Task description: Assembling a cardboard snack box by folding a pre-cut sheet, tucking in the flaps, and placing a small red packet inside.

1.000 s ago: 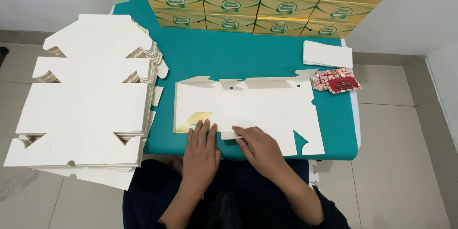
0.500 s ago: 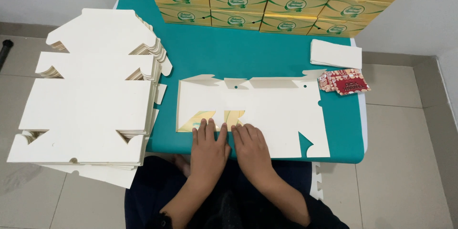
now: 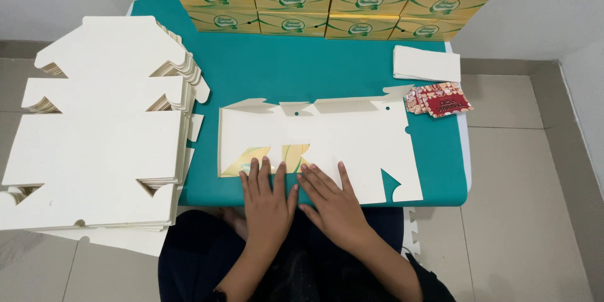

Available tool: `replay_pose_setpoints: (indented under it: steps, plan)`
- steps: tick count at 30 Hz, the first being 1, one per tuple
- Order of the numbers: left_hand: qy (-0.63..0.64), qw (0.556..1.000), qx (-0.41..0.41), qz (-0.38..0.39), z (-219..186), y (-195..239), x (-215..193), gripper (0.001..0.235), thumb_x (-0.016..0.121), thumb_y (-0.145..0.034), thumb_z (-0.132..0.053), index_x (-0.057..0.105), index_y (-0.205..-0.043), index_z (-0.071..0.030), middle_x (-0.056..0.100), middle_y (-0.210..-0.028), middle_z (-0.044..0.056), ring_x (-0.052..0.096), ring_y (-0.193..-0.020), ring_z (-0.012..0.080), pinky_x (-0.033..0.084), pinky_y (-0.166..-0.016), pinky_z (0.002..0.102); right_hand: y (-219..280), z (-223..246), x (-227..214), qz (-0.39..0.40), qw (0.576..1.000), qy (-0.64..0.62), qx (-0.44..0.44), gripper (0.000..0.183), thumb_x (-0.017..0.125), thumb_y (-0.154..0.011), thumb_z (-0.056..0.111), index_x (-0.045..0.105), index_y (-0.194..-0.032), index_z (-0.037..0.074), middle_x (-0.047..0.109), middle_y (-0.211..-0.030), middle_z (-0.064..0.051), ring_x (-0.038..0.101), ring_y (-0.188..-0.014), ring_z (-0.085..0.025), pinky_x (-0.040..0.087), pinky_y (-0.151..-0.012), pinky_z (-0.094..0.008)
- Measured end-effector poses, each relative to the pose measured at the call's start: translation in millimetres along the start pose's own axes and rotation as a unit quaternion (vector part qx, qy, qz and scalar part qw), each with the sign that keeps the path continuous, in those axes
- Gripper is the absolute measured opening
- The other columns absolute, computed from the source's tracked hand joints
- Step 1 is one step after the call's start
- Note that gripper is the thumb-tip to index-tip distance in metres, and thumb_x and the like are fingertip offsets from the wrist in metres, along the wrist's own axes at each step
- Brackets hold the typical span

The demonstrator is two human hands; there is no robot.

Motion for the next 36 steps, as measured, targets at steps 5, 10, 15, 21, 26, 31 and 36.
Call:
replay_pose_setpoints:
  steps: [5, 10, 15, 21, 26, 31, 36]
  plan:
    - [0.118, 0.991, 0.041, -0.043, 0.4, 12.9, -6.5, 0.051, 0.067, -0.082, -0.026, 0.049, -0.125, -0.005, 0.043, -0.134, 0.016, 0.035, -0.133, 0.0379, 0.024, -0.114, 0.057, 6.3, 3.5, 10.4, -0.029, 0.999, 0.041, -0.013, 0.065, 0.052, -0.086, 0.032, 0.033, -0.143, 0.006, 0.026, -0.154, -0.009, 0.015, -0.144, -0.02, 0.004, -0.115, -0.052]
    - [0.22, 0.966, 0.135, 0.0, -16.8, 13.4, -11.2, 0.049, 0.067, -0.077, -0.012, 0.051, -0.123, -0.005, 0.05, -0.13, 0.011, 0.045, -0.128, 0.0292, 0.028, -0.115, 0.053, 14.8, -2.0, -6.7, -0.014, 0.999, -0.023, -0.022, 0.062, 0.056, -0.082, 0.021, 0.038, -0.139, 0.003, 0.028, -0.153, -0.011, 0.016, -0.144, -0.022, -0.001, -0.113, -0.057]
    - [0.227, 0.965, 0.131, 0.024, -29.6, -9.8, -23.1, 0.049, 0.064, -0.079, -0.014, 0.052, -0.126, -0.003, 0.051, -0.136, 0.012, 0.045, -0.131, 0.0267, 0.031, -0.112, 0.047, 41.3, -43.4, -17.6, -0.012, 0.992, 0.1, 0.071, 0.086, 0.063, -0.073, 0.035, 0.026, -0.148, 0.016, 0.022, -0.155, -0.011, 0.012, -0.144, -0.031, 0.002, -0.114, -0.051]
    - [0.133, 0.979, 0.137, 0.072, -23.2, -1.3, 1.1, 0.062, 0.059, -0.085, -0.042, 0.049, -0.131, 0.0, 0.047, -0.14, 0.013, 0.037, -0.135, 0.0261, 0.023, -0.114, 0.045, 39.2, -54.9, -29.5, 0.059, 0.99, -0.001, 0.127, 0.069, 0.059, -0.083, 0.048, 0.038, -0.141, 0.018, 0.034, -0.15, -0.003, 0.023, -0.14, -0.022, 0.015, -0.112, -0.045]
    - [0.162, 0.972, 0.119, 0.118, -9.5, -2.6, -17.9, 0.056, 0.056, -0.087, -0.043, 0.054, -0.124, -0.002, 0.053, -0.132, 0.011, 0.04, -0.132, 0.0263, 0.025, -0.112, 0.045, 32.9, -38.0, -48.7, 0.087, 0.98, -0.031, 0.179, 0.061, 0.051, -0.088, 0.047, 0.039, -0.141, 0.02, 0.055, -0.125, -0.004, 0.047, -0.115, -0.02, 0.035, -0.095, -0.039]
    - [0.159, 0.97, 0.137, 0.121, -8.4, 5.3, -19.0, 0.059, 0.055, -0.087, -0.046, 0.052, -0.124, -0.001, 0.052, -0.131, 0.013, 0.041, -0.131, 0.0271, 0.024, -0.112, 0.046, 17.5, -35.5, -66.8, -0.104, 0.981, -0.026, 0.16, 0.053, 0.066, -0.083, 0.029, 0.052, -0.13, 0.011, 0.066, -0.084, -0.002, 0.063, -0.074, -0.014, 0.048, -0.066, -0.029]
    - [0.077, 0.983, 0.128, 0.106, -20.1, 15.1, -4.6, 0.066, 0.05, -0.087, -0.054, 0.042, -0.141, -0.017, 0.045, -0.135, 0.019, 0.035, -0.133, 0.0339, 0.02, -0.112, 0.05, 9.6, -43.0, -56.6, -0.227, 0.962, 0.067, 0.14, 0.046, 0.07, -0.08, 0.028, 0.059, -0.118, 0.005, 0.056, -0.108, -0.009, 0.052, -0.103, -0.025, 0.036, -0.095, -0.04]
Point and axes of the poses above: each hand's wrist, its own y-axis away from the middle knuckle, its own x-axis out of the palm, z = x × y, the point moved 5 cm from there along -y, towards the middle knuckle
